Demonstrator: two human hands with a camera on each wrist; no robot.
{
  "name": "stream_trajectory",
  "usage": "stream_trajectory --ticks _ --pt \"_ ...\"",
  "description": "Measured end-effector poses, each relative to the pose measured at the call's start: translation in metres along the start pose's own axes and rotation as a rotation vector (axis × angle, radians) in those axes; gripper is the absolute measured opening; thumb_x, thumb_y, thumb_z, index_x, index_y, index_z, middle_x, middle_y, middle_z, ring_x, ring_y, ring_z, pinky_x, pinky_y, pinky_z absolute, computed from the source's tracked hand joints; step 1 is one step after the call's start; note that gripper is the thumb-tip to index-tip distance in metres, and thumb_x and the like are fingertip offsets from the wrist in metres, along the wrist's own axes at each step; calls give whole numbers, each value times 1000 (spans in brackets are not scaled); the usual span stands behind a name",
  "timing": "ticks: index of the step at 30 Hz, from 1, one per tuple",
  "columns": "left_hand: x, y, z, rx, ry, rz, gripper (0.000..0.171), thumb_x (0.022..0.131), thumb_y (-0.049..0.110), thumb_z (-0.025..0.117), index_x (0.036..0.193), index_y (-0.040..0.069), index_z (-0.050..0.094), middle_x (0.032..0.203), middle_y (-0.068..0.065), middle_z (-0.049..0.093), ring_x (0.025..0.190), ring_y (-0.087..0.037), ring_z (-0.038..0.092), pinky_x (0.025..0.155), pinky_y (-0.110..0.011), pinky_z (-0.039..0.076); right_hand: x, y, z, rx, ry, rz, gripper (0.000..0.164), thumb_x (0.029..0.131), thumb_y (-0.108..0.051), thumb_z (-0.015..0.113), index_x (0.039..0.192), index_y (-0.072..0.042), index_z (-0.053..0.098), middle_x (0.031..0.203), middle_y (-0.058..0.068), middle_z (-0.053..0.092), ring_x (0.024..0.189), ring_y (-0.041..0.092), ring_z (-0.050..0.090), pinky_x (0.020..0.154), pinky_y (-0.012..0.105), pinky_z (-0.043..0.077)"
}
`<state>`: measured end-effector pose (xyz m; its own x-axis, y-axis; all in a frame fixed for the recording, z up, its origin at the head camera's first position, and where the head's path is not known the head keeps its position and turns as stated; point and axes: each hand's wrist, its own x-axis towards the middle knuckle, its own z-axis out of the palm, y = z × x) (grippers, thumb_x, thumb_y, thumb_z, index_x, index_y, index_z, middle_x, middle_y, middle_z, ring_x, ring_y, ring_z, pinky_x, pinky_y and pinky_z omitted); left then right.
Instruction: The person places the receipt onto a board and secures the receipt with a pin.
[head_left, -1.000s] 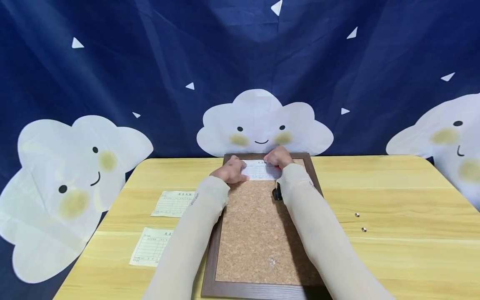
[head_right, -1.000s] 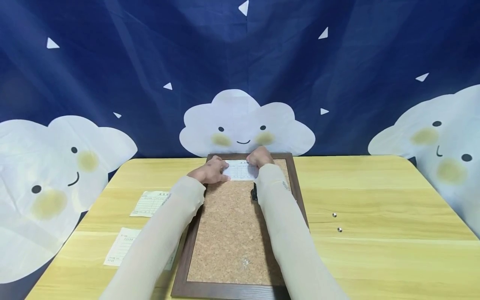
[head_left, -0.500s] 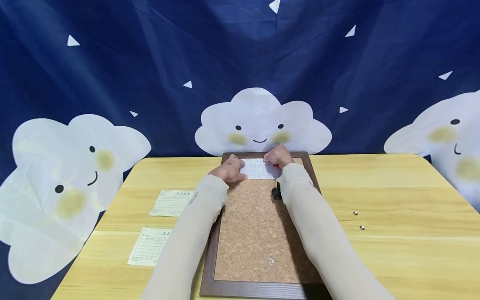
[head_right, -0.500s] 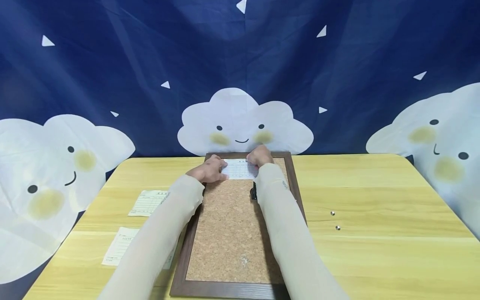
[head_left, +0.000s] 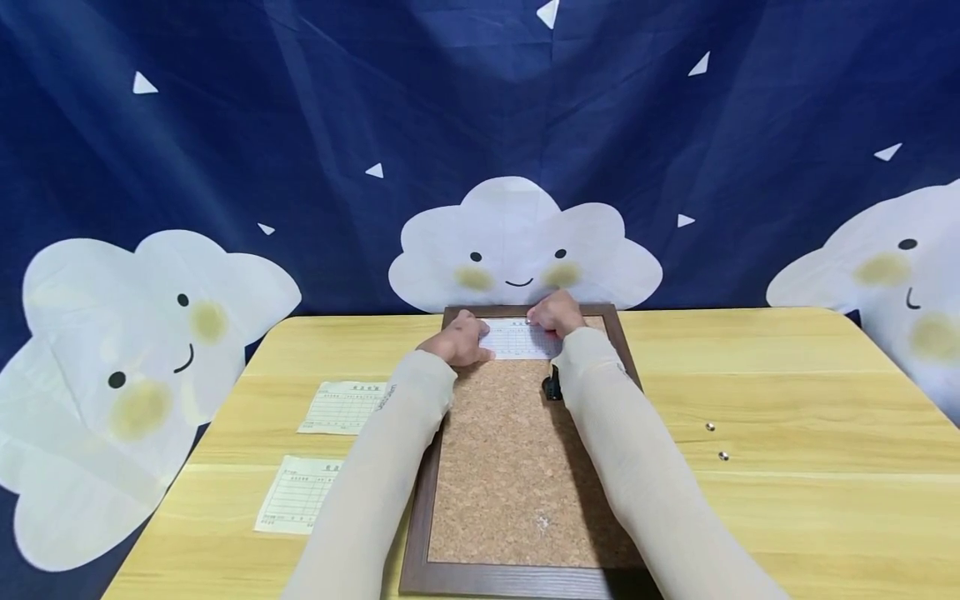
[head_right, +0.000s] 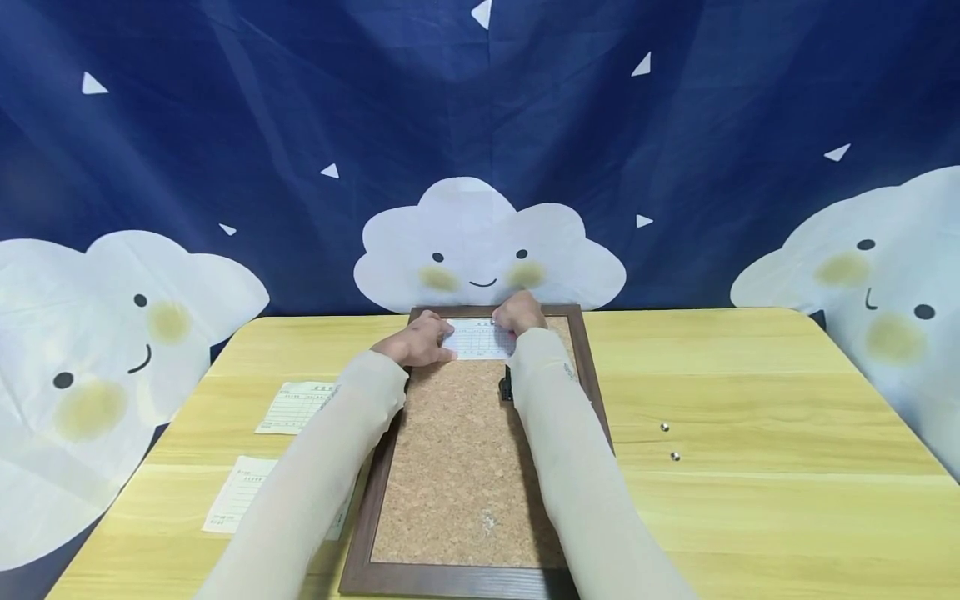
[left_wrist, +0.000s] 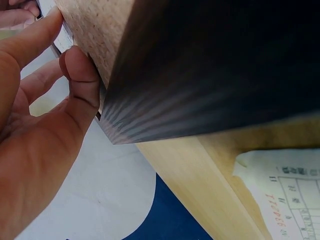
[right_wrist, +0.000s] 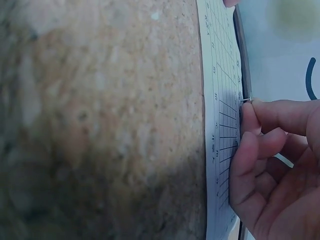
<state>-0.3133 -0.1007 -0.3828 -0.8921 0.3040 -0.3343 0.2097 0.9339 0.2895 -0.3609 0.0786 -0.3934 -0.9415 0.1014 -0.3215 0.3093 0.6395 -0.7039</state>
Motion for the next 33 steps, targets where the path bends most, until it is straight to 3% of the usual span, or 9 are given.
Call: stream_trajectory --ticks 3,5,8,15,23,33 --pt "1 0 0 -7 -4 -6 59 99 30 64 149 5 45 151 -18 34 141 -26 31 115 -37 28 -1 1 0 23 20 1 7 86 -2 66 84 -2 72 85 9 59 61 17 47 48 24 42" --pt "1 -1 -1 -8 -1 -1 59 99 30 64 149 5 45 151 -19 33 141 -27 31 116 -38 28 -2 1 0 25 37 -4 14 82 0 64 69 -5 62 76 8 53 59 17 44 47 25 39" --pt "1 -2 -1 -17 0 1 59 99 30 63 149 4 45 152 -19 33 142 -27 31 115 -38 28 -1 0 1 11 58 -5 25 80 -1 64 61 -9 51 70 7 49 57 18 44 47 26 38" --pt "1 -3 -1 -30 -16 -26 60 100 32 63 150 6 44 152 -17 32 141 -25 29 115 -39 29 0 1 3 -29 69 4 26 80 -5 65 60 -12 50 69 8 53 56 18 46 47 25 39" --pt "2 -2 0 -18 -6 7 58 99 29 63 149 5 45 151 -19 33 141 -27 30 115 -39 29 1 3 2 -23 83 20 22 78 -3 64 60 -11 54 75 10 58 55 17 50 45 23 43" --pt "2 -3 0 -4 10 26 56 99 27 64 147 3 47 150 -20 36 140 -27 31 114 -39 30 0 3 3 -44 69 24 20 82 -6 65 66 -9 53 73 9 56 54 17 47 44 25 39"
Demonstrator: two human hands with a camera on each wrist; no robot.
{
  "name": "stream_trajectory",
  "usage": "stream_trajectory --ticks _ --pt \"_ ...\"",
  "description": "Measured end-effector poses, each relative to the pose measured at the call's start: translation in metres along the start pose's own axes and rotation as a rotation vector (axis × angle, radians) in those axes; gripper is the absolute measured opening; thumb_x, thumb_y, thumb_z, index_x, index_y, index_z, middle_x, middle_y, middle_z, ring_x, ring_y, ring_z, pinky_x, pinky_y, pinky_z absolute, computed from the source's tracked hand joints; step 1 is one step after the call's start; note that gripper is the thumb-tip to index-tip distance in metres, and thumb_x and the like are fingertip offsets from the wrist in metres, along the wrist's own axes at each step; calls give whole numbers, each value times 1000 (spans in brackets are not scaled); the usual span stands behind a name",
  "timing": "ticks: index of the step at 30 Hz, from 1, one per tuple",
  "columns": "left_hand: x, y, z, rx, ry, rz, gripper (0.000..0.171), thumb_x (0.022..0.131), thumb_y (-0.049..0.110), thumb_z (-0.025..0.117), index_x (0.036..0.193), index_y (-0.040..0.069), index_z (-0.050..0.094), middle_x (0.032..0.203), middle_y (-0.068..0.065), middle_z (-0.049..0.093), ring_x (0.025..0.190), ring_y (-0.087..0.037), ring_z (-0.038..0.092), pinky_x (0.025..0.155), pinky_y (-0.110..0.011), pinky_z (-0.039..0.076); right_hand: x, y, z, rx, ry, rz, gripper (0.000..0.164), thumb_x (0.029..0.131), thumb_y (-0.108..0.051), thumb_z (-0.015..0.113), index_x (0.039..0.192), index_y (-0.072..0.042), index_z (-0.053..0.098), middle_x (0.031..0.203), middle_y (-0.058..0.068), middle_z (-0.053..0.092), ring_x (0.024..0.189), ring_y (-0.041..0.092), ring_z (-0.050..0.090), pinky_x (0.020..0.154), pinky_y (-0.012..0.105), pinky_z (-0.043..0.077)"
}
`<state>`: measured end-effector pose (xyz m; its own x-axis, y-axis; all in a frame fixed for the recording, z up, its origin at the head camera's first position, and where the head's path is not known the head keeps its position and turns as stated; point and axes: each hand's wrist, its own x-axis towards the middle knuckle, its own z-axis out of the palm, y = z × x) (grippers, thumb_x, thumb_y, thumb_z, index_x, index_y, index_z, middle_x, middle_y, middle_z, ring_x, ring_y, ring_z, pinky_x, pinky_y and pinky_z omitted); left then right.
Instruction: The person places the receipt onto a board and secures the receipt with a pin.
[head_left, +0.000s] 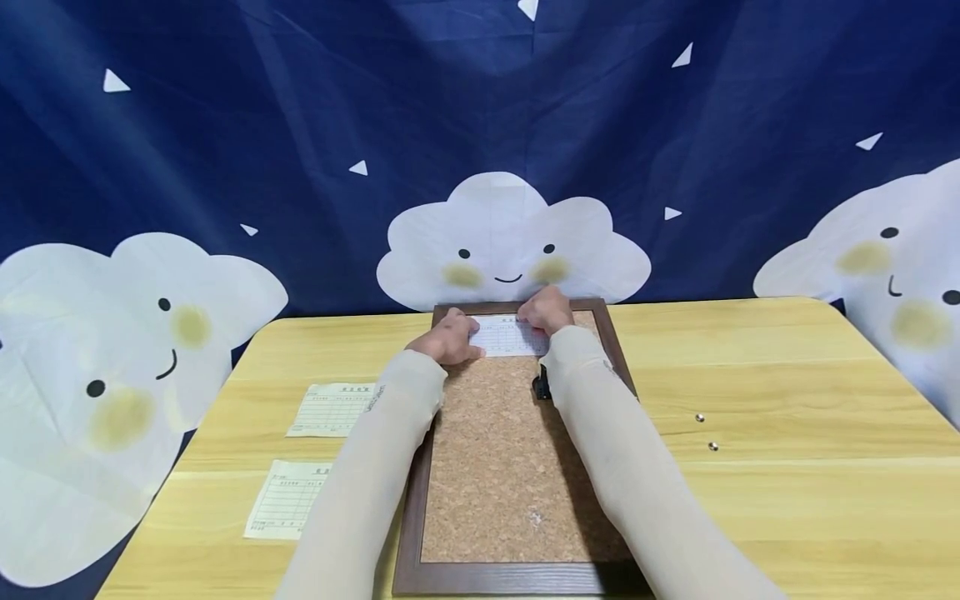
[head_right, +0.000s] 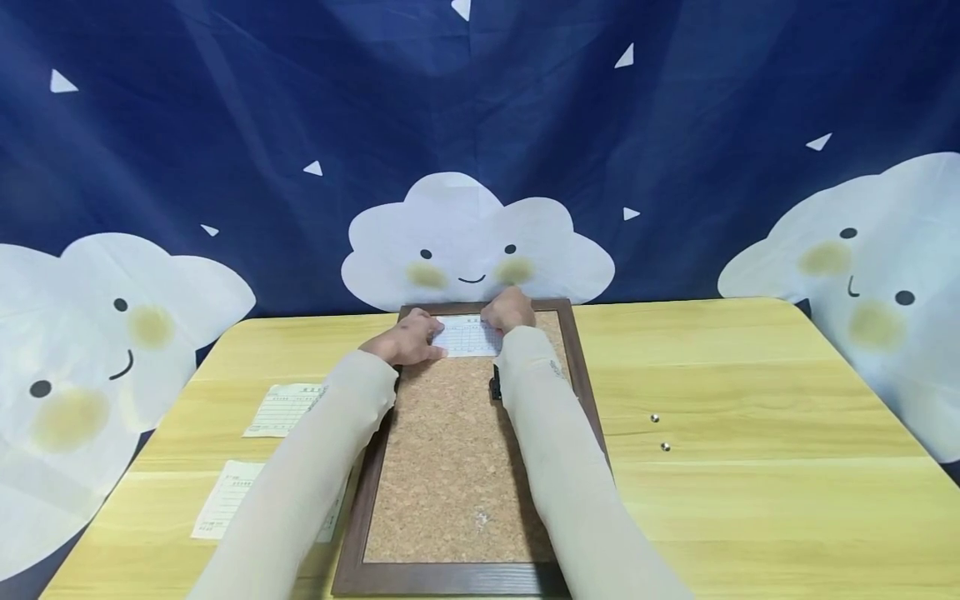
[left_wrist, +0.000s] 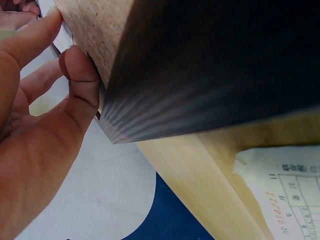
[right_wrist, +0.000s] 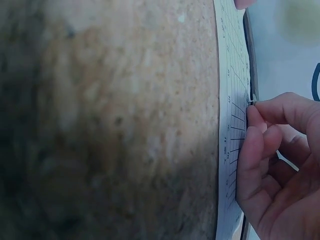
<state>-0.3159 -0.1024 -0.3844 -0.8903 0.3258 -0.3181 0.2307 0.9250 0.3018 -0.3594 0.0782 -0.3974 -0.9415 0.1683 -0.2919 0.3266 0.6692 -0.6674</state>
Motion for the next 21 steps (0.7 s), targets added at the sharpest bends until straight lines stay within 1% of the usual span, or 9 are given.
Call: stream_trajectory --ticks 4,6,9,13,17,21 --pt "0 1 0 -2 -4 -6 57 99 27 64 148 3 47 150 -19 35 140 -26 31 114 -39 29 0 1 -1 -14 2 -5 18 81 -7 66 67 -9 55 75 9 58 56 17 48 46 24 40" --pt "0 1 0 -3 -6 -10 57 99 27 64 148 4 47 150 -19 35 139 -26 31 114 -39 30 1 1 -1 -15 3 -11 17 81 -7 66 67 -9 57 71 7 58 55 16 50 47 23 41" --pt "0 1 0 -4 -9 -16 56 99 28 64 148 4 47 151 -19 34 140 -26 31 114 -39 30 2 2 -2 -1 2 -15 19 80 -6 67 64 -10 57 62 2 57 51 13 51 47 22 43" --pt "0 1 -1 -11 -14 -33 58 100 29 63 149 5 46 152 -18 32 141 -26 30 115 -40 30 3 4 -2 51 -1 -14 21 79 -5 67 61 -10 58 53 -1 54 48 10 53 47 21 46" --pt "0 1 -1 -12 -15 -39 58 100 29 64 149 5 45 153 -18 32 141 -26 30 115 -40 29 4 5 -1 119 -6 -5 19 78 -2 71 62 -7 62 52 0 56 47 10 54 47 22 49" --pt "0 1 0 -12 -12 -25 58 99 28 64 149 4 46 152 -19 32 141 -26 30 115 -39 29 5 6 -1 140 -8 4 18 78 -2 75 64 -6 64 52 0 56 46 10 54 47 22 49"
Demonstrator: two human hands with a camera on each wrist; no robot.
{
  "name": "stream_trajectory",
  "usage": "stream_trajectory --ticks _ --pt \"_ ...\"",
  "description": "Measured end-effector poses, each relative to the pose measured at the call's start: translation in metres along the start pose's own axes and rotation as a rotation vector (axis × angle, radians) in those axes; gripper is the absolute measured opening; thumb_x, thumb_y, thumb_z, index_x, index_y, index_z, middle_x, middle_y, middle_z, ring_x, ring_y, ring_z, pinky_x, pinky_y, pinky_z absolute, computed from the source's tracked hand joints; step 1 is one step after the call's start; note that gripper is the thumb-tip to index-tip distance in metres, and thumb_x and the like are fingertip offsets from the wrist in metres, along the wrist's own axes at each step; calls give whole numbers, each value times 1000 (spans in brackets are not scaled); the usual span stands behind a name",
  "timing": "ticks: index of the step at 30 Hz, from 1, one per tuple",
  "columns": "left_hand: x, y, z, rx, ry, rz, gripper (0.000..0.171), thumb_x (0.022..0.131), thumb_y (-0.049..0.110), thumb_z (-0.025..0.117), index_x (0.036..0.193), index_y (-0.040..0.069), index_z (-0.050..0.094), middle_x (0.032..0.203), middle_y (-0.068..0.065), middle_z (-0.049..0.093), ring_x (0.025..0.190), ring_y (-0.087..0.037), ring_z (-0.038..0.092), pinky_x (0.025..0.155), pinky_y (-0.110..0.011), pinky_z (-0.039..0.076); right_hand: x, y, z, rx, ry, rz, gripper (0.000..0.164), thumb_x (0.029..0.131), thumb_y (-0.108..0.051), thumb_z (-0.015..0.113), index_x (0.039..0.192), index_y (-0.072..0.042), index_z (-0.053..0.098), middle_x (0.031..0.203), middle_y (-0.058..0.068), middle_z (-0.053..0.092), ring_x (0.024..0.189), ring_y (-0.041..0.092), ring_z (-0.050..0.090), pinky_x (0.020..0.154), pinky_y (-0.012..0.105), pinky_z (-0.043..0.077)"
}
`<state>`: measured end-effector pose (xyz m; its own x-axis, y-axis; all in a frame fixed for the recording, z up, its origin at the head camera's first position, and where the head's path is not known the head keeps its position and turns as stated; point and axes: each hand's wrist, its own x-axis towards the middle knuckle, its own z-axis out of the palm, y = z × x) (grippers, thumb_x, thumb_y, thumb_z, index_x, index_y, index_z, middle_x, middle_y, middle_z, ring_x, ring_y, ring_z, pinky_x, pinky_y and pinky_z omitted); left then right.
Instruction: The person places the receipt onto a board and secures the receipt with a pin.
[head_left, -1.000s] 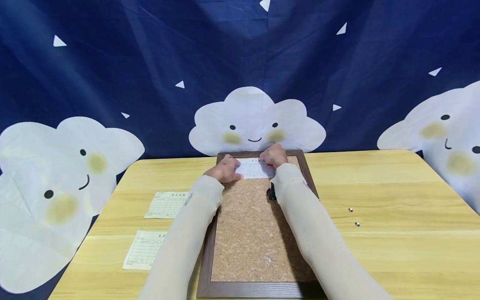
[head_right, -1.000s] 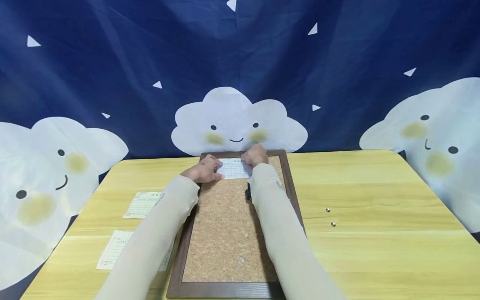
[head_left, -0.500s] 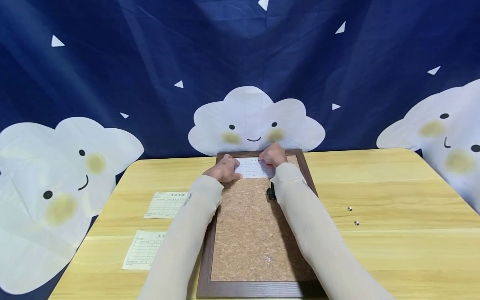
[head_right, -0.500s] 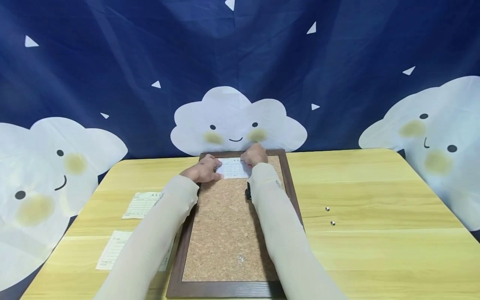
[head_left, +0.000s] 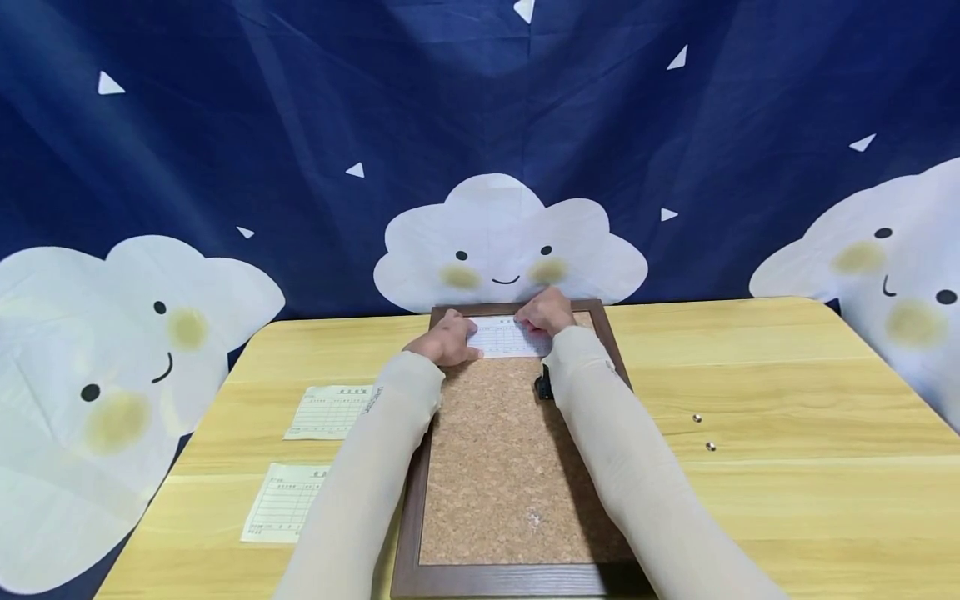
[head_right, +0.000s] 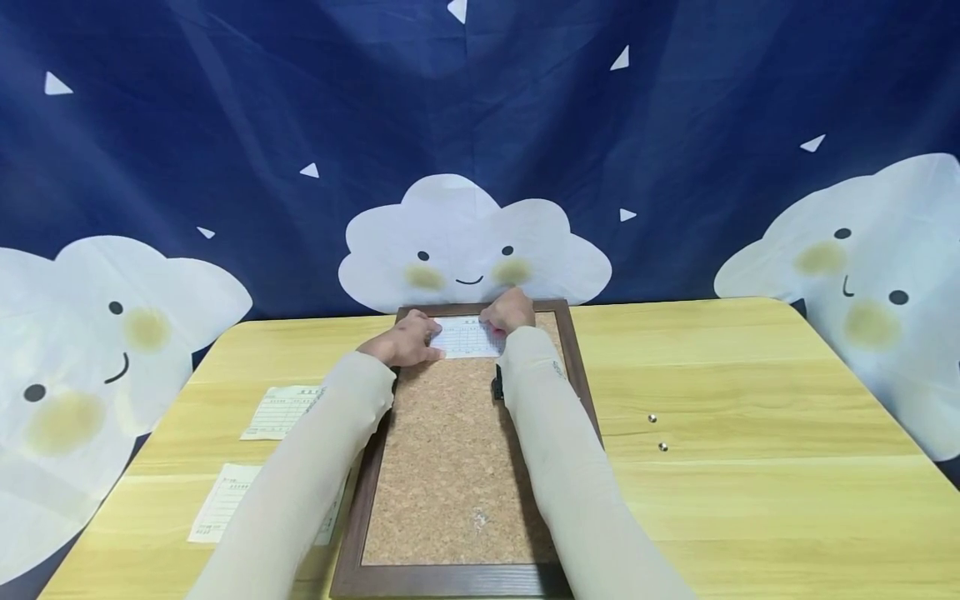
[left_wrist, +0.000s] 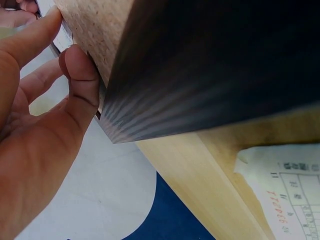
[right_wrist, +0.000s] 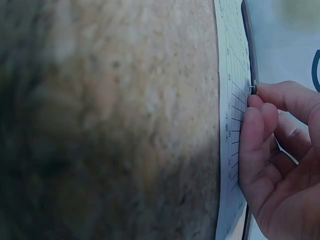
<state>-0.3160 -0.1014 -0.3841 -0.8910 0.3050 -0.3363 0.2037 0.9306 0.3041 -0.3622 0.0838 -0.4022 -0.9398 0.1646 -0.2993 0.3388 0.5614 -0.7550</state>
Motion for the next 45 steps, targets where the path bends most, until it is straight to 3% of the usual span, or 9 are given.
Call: stream_trajectory --ticks 24,36,39,45 --pt "1 1 1 13 -11 -7 57 100 29 63 149 5 46 150 -18 33 137 -26 32 114 -39 30 -5 -3 -1 -145 13 -19 23 81 -8 73 59 -8 65 49 -2 55 44 9 50 46 21 41" --pt "0 0 1 4 3 -6 57 99 28 64 148 4 47 148 -18 35 136 -25 34 114 -39 31 -4 -3 -1 -125 13 -13 22 76 -4 67 55 -9 64 51 -1 57 45 10 52 47 22 44" --pt "-1 0 1 -2 2 -8 57 99 28 64 148 4 47 149 -18 34 136 -26 33 114 -39 30 -4 -3 -1 -131 15 -21 20 77 -5 66 57 -7 67 51 0 57 46 10 52 48 22 44" --pt "0 0 1 23 13 26 55 99 27 65 145 2 49 147 -19 40 136 -26 33 113 -38 31 -1 1 1 -148 23 -55 9 82 -10 73 78 -5 79 49 -4 57 44 6 52 49 18 43"
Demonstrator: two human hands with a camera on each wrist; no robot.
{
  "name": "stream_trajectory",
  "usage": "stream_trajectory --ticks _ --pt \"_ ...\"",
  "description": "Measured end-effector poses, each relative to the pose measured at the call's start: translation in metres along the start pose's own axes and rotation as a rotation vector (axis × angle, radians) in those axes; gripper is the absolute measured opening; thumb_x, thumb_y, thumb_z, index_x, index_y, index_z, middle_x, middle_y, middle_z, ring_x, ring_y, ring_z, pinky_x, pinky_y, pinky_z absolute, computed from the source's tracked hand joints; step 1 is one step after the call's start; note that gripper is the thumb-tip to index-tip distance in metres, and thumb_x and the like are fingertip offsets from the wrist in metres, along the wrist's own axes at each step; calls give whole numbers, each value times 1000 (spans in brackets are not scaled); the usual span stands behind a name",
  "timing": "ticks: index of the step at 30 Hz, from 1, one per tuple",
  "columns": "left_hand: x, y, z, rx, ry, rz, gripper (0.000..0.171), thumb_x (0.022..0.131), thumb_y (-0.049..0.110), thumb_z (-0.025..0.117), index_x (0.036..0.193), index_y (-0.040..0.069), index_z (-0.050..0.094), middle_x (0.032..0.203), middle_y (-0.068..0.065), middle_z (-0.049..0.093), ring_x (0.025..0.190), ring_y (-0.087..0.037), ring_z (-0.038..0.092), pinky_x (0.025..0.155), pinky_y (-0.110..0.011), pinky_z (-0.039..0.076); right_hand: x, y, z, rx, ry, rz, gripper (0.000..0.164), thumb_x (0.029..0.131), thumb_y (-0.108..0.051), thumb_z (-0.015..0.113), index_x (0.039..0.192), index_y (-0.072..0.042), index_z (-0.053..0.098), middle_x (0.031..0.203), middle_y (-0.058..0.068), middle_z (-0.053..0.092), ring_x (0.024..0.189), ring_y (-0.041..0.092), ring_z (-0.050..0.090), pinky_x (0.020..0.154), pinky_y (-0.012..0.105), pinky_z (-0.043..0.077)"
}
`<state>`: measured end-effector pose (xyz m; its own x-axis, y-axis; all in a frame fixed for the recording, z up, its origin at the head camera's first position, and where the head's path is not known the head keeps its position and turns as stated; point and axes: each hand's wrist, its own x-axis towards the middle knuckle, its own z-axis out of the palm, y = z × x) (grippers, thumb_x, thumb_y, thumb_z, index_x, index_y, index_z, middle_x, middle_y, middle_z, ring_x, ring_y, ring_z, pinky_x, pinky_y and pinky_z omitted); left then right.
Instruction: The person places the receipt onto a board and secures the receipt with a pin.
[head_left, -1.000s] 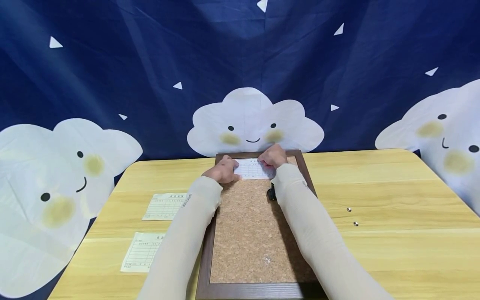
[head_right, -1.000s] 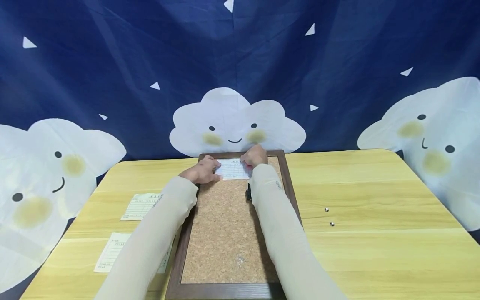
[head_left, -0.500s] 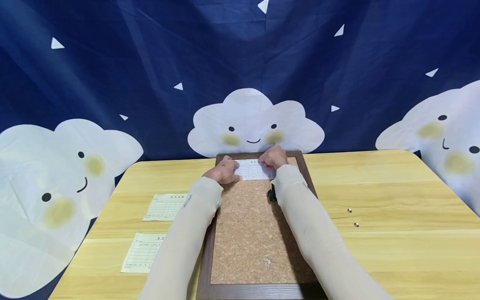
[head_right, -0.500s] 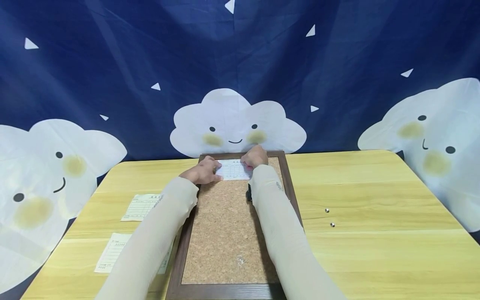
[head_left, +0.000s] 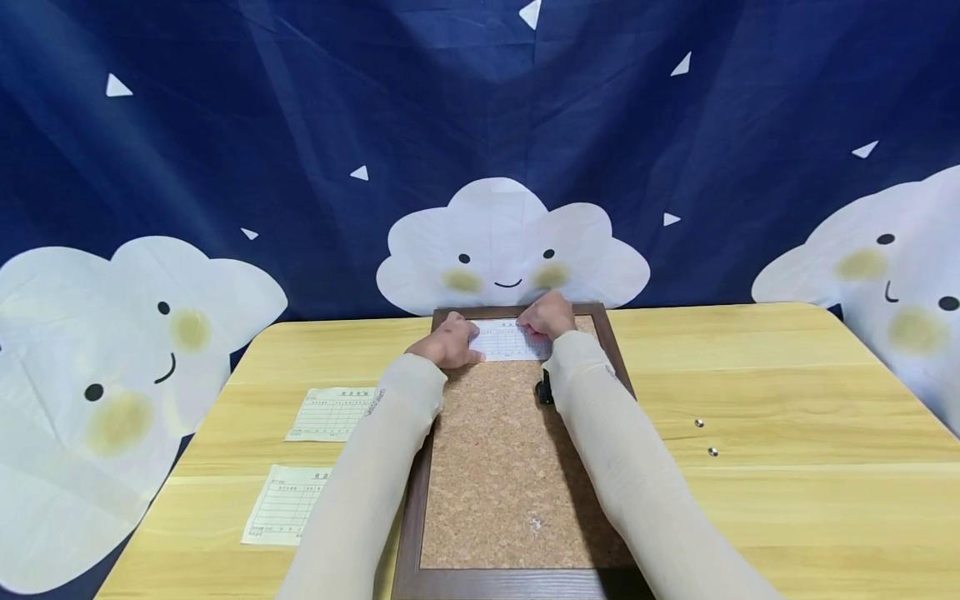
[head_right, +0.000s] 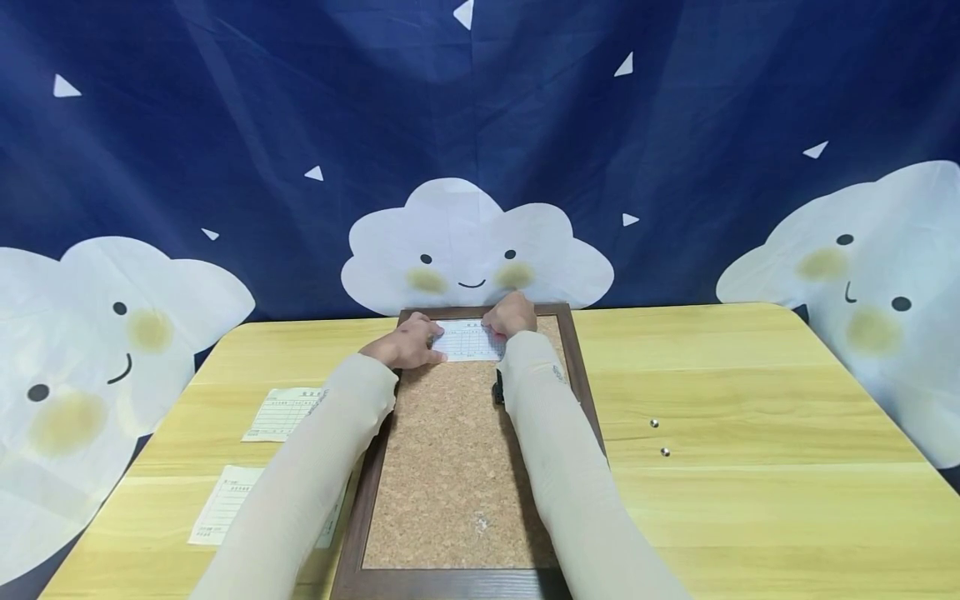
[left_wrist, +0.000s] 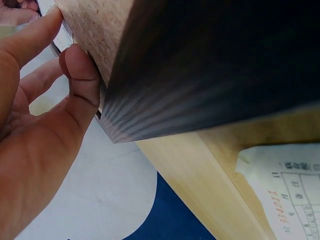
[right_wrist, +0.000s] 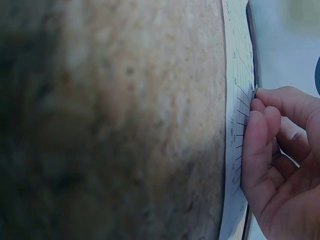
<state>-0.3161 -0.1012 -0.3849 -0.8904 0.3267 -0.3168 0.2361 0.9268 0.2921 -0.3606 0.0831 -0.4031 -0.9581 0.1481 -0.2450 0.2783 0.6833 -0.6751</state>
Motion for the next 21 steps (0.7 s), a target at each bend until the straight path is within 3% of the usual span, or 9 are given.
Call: stream_trajectory --ticks 12,15,21 --pt "0 0 0 3 4 7 55 99 26 65 146 2 49 147 -20 39 135 -27 35 112 -38 32 0 1 0 16 -1 6 8 82 -11 77 83 -4 80 49 -4 57 44 7 52 49 20 44" --pt "-1 0 0 2 5 6 56 99 26 65 146 2 48 147 -20 38 135 -27 35 112 -38 32 0 1 0 12 -1 6 9 82 -11 76 74 -6 78 48 -4 56 44 7 52 49 20 43" --pt "-1 -1 0 -15 3 -4 57 99 27 64 148 3 47 148 -20 36 136 -26 35 113 -38 31 -1 1 -2 -13 5 -4 27 79 -10 74 54 -12 64 47 -5 54 47 9 51 51 22 42"
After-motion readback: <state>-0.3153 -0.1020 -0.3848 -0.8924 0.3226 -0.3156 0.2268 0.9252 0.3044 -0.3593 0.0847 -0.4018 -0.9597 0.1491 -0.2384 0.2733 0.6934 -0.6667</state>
